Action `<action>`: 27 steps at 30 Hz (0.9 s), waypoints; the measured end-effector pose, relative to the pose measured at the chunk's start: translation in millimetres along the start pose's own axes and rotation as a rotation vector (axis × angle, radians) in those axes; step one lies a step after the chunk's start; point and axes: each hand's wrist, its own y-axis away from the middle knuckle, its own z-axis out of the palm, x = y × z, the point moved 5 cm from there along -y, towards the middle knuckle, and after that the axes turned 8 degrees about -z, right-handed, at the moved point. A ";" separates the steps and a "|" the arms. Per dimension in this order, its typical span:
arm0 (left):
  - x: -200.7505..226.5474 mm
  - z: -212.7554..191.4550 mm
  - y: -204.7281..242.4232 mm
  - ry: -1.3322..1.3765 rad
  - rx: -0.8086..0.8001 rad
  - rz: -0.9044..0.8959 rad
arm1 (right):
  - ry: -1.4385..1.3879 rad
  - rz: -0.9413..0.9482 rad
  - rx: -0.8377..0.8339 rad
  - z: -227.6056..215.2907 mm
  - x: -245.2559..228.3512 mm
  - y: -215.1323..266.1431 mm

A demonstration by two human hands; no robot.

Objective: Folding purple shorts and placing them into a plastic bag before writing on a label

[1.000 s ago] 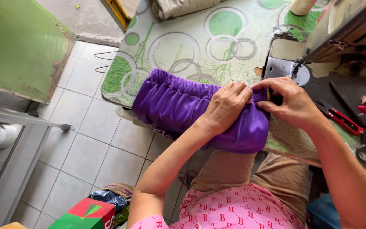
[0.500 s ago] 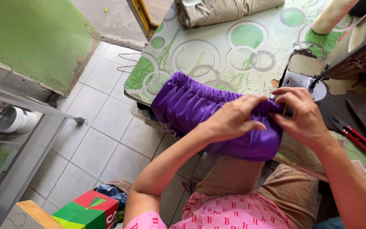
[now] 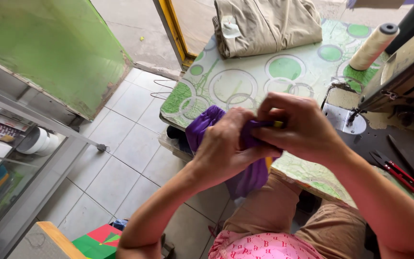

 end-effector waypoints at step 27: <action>41.2 -210.3 57.0 0.540 -0.186 0.108 | -0.142 -0.744 -0.678 133.0 -41.9 -43.9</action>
